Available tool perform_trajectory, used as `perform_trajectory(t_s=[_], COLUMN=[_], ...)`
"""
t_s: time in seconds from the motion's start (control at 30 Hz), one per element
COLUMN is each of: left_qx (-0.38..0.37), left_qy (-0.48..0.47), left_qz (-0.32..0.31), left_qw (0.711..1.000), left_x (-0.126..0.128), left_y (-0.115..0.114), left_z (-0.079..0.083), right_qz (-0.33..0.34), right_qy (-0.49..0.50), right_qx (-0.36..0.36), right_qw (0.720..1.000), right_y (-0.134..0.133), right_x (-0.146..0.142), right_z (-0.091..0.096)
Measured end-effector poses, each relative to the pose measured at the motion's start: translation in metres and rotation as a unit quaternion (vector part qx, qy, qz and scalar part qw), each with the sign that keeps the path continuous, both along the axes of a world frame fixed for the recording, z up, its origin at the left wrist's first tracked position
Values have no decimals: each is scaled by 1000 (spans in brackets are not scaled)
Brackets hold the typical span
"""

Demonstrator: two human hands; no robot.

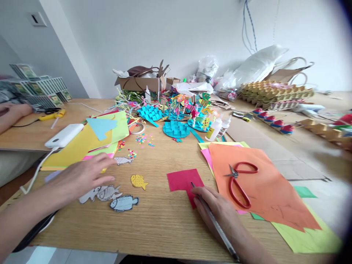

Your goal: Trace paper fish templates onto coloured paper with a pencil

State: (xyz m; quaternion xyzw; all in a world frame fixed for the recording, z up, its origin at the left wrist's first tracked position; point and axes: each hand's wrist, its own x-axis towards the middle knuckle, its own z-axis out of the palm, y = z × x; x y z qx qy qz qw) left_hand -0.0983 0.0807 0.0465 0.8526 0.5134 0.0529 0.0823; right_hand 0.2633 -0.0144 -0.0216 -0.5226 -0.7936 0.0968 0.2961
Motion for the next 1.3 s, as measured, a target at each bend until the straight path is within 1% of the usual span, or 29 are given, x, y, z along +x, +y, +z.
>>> perform_trajectory(t_s=[0.03, 0.07, 0.1, 0.17, 0.2, 0.23, 0.3, 0.37, 0.43, 0.5, 0.53, 0.6, 0.63, 0.7, 0.8, 0.9, 1.0, 1.13, 1.23, 1.3], left_qx=[29, 58, 69, 54, 32, 12, -7, -16, -17, -6, 2, 24, 37, 61, 119, 189, 226, 221, 205, 194], left_qy=[-1, -14, -26, -52, -59, -67, -66, -48, -43, -59, -69, -81, -84, -92, -107, -111, -105, -92, -76, -71], left_qz=[-24, -68, -126, -241, -269, -289, -303, -304, -301, -299, -297, -295, -295, -296, -297, -291, -276, -281, -285, -286], left_qw=[999, 996, 989, 968, 961, 955, 951, 951, 952, 952, 952, 952, 951, 949, 941, 931, 928, 929, 933, 936], left_x=[9, 21, 37, 73, 91, 107, 130, 141, 143, 141, 140, 138, 138, 138, 138, 140, 141, 141, 139, 138], left_y=[-2, -4, -8, -16, -21, -24, -28, -27, -24, -22, -22, -22, -23, -24, -25, -26, -26, -23, -22, -22], left_z=[2, 4, 4, -2, -7, -13, -27, -39, -48, -53, -56, -59, -60, -62, -65, -68, -70, -70, -70, -71], right_qz=[1, 2, 3, 4, 5, 6, 9, 6, -12, -51, -79, -131, -146, -151, -137, -104, -81, -53, -49, -50], right_qy=[0, 2, 5, 15, 20, 26, 45, 80, 116, 156, 183, 251, 283, 319, 299, 266, 237, 190, 179, 175], right_qx=[-5, -7, -10, -24, -36, -51, -81, -94, -71, -41, -28, -14, -21, -60, -113, -123, -130, -134, -152, -178], right_qw=[1000, 1000, 1000, 1000, 999, 998, 996, 992, 991, 986, 980, 959, 948, 934, 937, 950, 959, 971, 971, 967], right_y=[0, 0, 1, 1, 1, 2, 1, -1, -2, -3, -3, 0, 2, 7, 14, 18, 17, 16, 15, 15], right_x=[0, 0, 0, 0, 1, 2, 4, 8, 11, 14, 14, 13, 11, 6, -3, -11, -15, -17, -16, -14], right_z=[0, 1, 2, 5, 7, 11, 20, 30, 40, 48, 50, 53, 53, 51, 45, 35, 25, 19, 21, 23])
